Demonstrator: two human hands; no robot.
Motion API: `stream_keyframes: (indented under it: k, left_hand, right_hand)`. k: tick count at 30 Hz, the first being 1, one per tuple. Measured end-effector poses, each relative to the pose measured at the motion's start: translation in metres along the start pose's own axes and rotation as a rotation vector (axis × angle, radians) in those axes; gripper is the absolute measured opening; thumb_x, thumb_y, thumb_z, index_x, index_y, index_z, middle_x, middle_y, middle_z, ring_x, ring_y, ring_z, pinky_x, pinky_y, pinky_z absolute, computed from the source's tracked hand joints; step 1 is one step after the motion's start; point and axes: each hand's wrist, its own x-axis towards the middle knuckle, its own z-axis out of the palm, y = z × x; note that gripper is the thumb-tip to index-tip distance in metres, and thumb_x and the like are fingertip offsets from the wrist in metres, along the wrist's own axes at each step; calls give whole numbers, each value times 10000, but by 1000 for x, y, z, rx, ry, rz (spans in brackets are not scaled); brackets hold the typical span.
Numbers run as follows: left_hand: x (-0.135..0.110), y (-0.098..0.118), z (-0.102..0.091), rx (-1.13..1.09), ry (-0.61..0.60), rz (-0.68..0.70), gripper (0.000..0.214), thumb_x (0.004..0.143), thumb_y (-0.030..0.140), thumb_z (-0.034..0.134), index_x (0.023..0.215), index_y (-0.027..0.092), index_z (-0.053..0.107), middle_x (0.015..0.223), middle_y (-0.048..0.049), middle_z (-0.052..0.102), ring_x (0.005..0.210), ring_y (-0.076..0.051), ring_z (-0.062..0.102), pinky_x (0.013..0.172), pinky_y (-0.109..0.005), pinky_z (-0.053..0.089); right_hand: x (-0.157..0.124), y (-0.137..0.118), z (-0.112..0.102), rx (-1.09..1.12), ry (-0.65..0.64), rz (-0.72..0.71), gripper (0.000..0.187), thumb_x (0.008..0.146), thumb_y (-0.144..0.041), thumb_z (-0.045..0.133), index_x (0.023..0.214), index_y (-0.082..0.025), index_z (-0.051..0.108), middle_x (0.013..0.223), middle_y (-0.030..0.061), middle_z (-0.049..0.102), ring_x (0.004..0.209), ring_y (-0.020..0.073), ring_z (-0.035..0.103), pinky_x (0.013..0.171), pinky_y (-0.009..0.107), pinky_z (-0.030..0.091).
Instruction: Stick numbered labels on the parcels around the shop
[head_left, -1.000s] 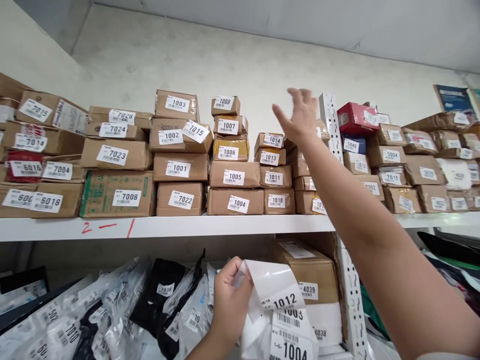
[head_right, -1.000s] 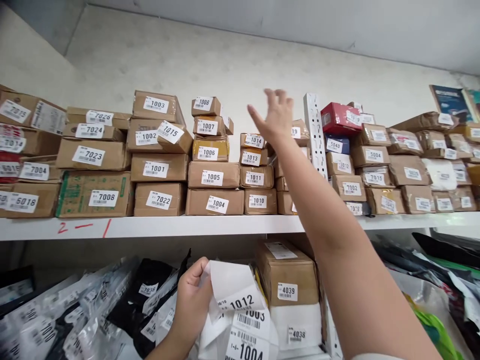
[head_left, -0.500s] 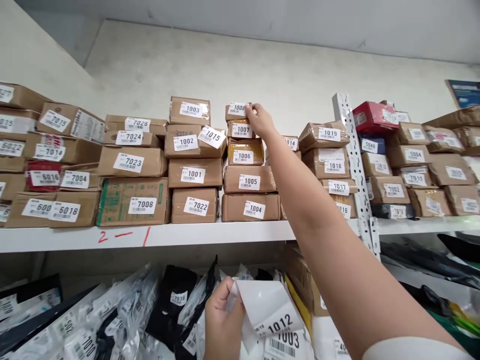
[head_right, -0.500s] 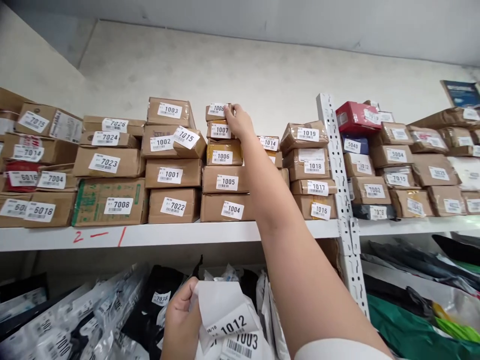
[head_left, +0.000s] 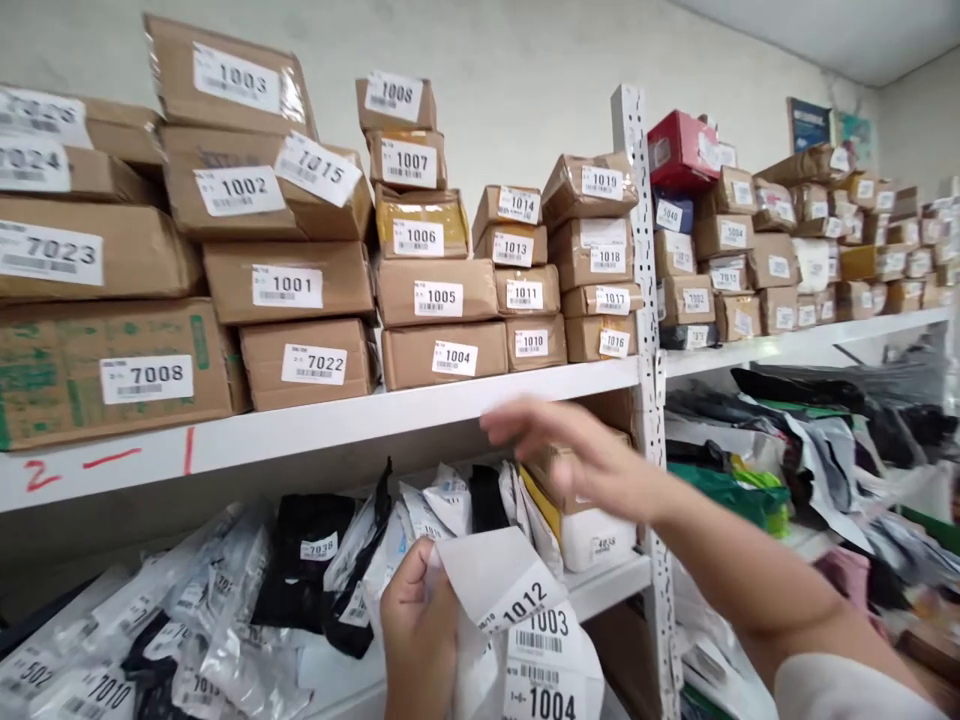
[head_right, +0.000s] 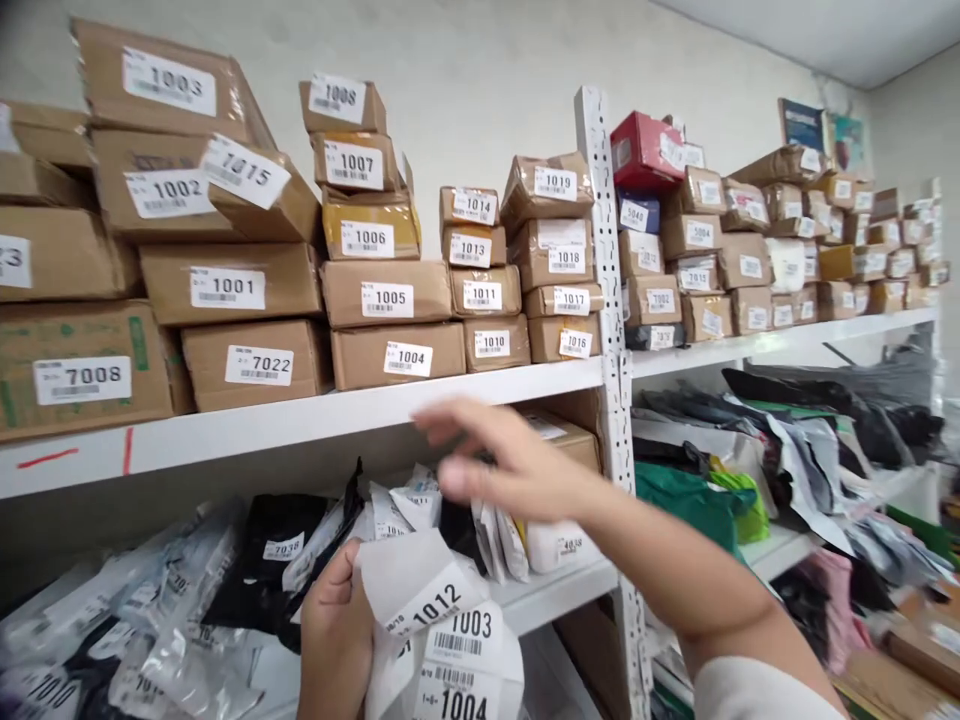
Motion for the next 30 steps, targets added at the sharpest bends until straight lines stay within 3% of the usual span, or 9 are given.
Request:
stream_keyframes:
  k: [2,5,8,11,13,16,21,26,30]
  left_hand:
    - [-3,-15,5,4,-54,-44,411,677,443,754,621,171,451,560,67,406,532,-72,375,485,-148,327]
    - [-5,-42,17,42,-104,-58,409,729,490,705,654,176,454,580,63,415,538,-77,375,492,-154,336]
    - [-10,-73,26,153,-122,-47,427,779,496,659,639,184,402,564,69,360,516,-74,325,465,-153,292]
    - [-21,-104,27,327,-208,15,404,852,470,581,621,182,416,540,61,340,508,-85,318,465,-169,284]
    - [-32,-122,26,436,-368,67,350,897,422,528,653,171,517,580,25,449,568,-112,421,546,-193,375]
    - [-48,-144,25,494,-627,96,235,915,349,513,957,184,675,921,-72,647,876,-194,580,805,-274,466]
    - [-64,-165,33,451,-779,30,337,907,351,523,1203,230,632,1215,-121,600,1071,-237,578,793,-290,508]
    - [-59,-162,45,490,-673,65,377,906,350,522,1266,268,596,1261,-110,575,1125,-234,549,802,-286,502]
    - [-51,-162,46,551,-608,46,348,892,341,550,1227,277,617,1193,-91,607,961,-191,588,707,-242,482]
  right_hand:
    - [-61,15,28,129,-26,191,695,742,-500,713,1352,-277,464,1319,96,530,1126,263,572,863,368,515]
    - [-119,37,62,299,211,346,736,667,-414,790,1316,-275,473,1306,111,522,1104,271,569,843,360,507]
    - [-159,51,86,328,547,440,502,691,-322,774,1138,-269,551,1106,80,591,996,246,586,838,357,488]
    - [-199,56,102,329,669,543,164,764,-273,708,894,-247,611,860,44,599,854,222,588,781,348,482]
    - [-227,56,109,341,708,581,48,791,-265,677,800,-243,635,809,45,586,802,220,581,736,352,488]
    - [-260,52,114,274,892,596,62,761,-268,701,722,-250,656,976,72,577,922,251,586,816,407,504]
    - [-284,42,112,347,1207,635,199,765,-303,696,632,-218,573,1301,70,531,1214,320,515,957,500,466]
    - [-288,50,108,372,1395,745,223,693,-350,768,662,-225,586,941,64,669,764,204,638,592,305,539]
    - [-288,79,94,450,1609,732,177,714,-347,764,727,-255,613,794,-6,635,657,133,595,581,253,539]
